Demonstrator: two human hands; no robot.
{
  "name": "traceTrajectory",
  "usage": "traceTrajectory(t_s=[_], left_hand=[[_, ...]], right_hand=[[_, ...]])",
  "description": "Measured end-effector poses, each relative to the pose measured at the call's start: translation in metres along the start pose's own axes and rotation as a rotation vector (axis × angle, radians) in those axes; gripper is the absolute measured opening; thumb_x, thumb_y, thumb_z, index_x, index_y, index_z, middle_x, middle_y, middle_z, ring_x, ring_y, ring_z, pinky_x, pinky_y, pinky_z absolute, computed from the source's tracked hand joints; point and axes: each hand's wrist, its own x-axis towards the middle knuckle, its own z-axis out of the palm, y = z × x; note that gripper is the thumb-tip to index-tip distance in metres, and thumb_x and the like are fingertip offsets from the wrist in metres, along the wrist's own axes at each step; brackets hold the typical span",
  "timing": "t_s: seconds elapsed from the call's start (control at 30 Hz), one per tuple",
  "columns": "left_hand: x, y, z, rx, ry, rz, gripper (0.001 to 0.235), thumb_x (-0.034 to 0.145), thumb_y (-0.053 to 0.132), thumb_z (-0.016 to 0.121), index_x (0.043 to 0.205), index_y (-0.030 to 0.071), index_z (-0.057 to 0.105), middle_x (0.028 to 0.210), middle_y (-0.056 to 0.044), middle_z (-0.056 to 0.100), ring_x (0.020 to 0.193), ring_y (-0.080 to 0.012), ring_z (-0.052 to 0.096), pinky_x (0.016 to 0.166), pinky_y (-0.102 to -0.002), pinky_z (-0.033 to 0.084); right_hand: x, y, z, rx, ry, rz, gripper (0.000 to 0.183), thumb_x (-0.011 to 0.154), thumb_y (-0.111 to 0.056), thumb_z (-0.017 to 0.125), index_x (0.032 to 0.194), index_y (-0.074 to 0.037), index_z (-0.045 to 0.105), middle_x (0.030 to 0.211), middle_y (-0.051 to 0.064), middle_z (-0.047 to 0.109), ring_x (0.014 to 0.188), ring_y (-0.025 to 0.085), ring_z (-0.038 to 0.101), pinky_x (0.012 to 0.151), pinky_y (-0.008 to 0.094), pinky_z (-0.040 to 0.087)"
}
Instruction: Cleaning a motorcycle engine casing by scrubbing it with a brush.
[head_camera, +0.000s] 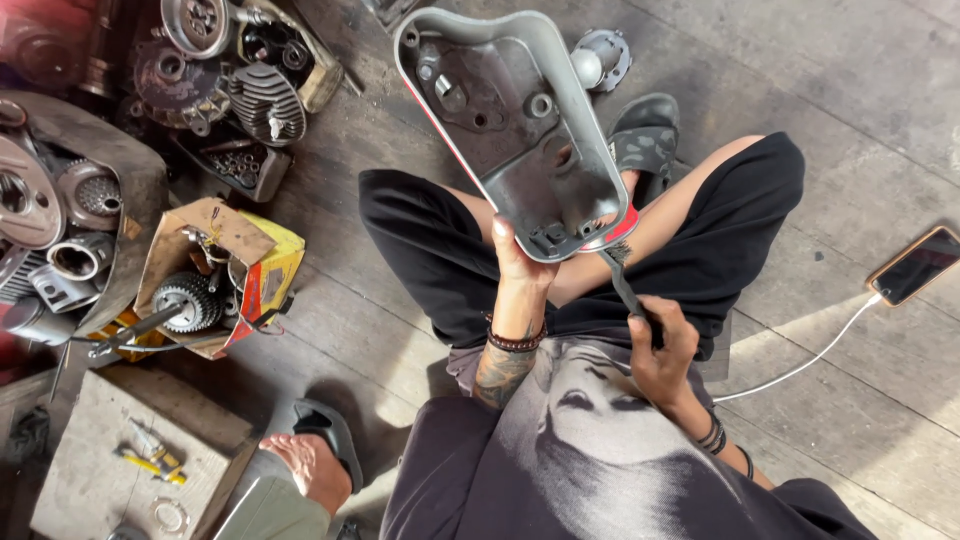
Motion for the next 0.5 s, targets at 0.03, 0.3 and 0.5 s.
traceTrajectory(t_s=[0.03,0.3,0.5], left_hand=[[0.009,-0.004,-0.057,-0.022,0.022,0.023,0.082,0.092,0.063,0.075,0.142,0.002,0.052,0.138,-0.018,0.062,0.126,-0.0315,0.062,0.112,-0.044,0.049],[0.008,0.018,-0.160,-0.134,0.295,-0.114,0.115,0.084,0.080,0.075,0.155,-0.002,0.034,0.151,-0.024,0.046,0.135,-0.0409,0.053,0.119,-0.057,0.040],[0.014,0.026,-0.158,-0.151,0.352,-0.152,0.108,0.082,0.083,0.074,0.146,0.000,0.046,0.138,-0.024,0.057,0.121,-0.0425,0.063,0.107,-0.060,0.052]], right_hand=[[-0.001,0.006,-0.003,-0.018,0.003,-0.041,0.020,0.103,-0.014,0.061,0.112,0.004,0.064,0.077,0.015,0.067,0.052,0.023,0.061,0.049,0.033,0.048],[0.002,0.034,-0.013,0.110,0.019,-0.107,0.020,0.088,0.000,0.079,0.100,0.007,0.065,0.071,0.016,0.064,0.050,0.025,0.061,0.044,0.032,0.045],[0.012,0.067,-0.049,0.120,0.008,-0.271,0.052,0.083,-0.038,0.085,0.091,0.011,0.068,0.075,0.019,0.068,0.050,0.027,0.058,0.047,0.035,0.046]])
